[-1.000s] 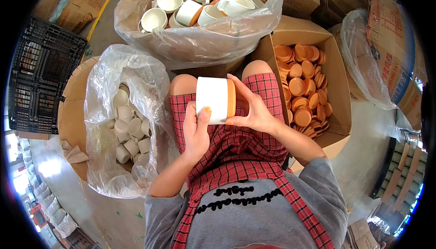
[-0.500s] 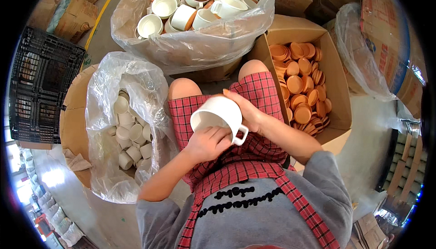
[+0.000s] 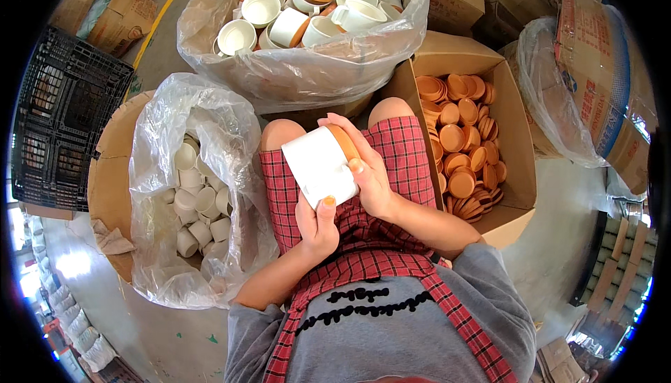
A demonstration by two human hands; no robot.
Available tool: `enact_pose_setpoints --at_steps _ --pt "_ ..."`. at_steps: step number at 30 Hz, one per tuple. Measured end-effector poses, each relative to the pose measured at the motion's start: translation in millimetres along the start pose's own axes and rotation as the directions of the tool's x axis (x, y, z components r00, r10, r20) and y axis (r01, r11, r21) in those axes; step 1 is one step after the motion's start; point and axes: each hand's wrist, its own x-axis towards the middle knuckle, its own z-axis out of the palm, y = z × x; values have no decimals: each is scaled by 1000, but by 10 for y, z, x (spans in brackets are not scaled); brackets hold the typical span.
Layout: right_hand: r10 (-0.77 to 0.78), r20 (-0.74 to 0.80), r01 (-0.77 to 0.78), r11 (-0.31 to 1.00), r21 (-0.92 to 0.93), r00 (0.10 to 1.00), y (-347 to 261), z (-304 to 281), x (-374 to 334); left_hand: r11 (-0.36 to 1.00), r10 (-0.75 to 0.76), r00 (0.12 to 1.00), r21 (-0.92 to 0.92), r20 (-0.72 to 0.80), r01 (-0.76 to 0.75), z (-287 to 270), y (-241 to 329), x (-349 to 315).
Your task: The person picks up cups and saucers from separate containers, wipes the rim and interior of a cup with a cloth, and then places the cup and saucer into a large bag.
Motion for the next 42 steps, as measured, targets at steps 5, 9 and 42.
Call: enact_pose_setpoints --at_steps 5,9,42 --pt "-430 91 429 811 -397 898 13 9 29 980 -106 987 -179 -118 84 -21 49 26" --pt "-389 50 387 876 -289 920 93 47 33 863 -385 898 -427 -211 270 -15 217 187" --pt "236 296 -340 862 375 925 54 -383 -32 777 119 924 546 362 -314 -380 -330 142"
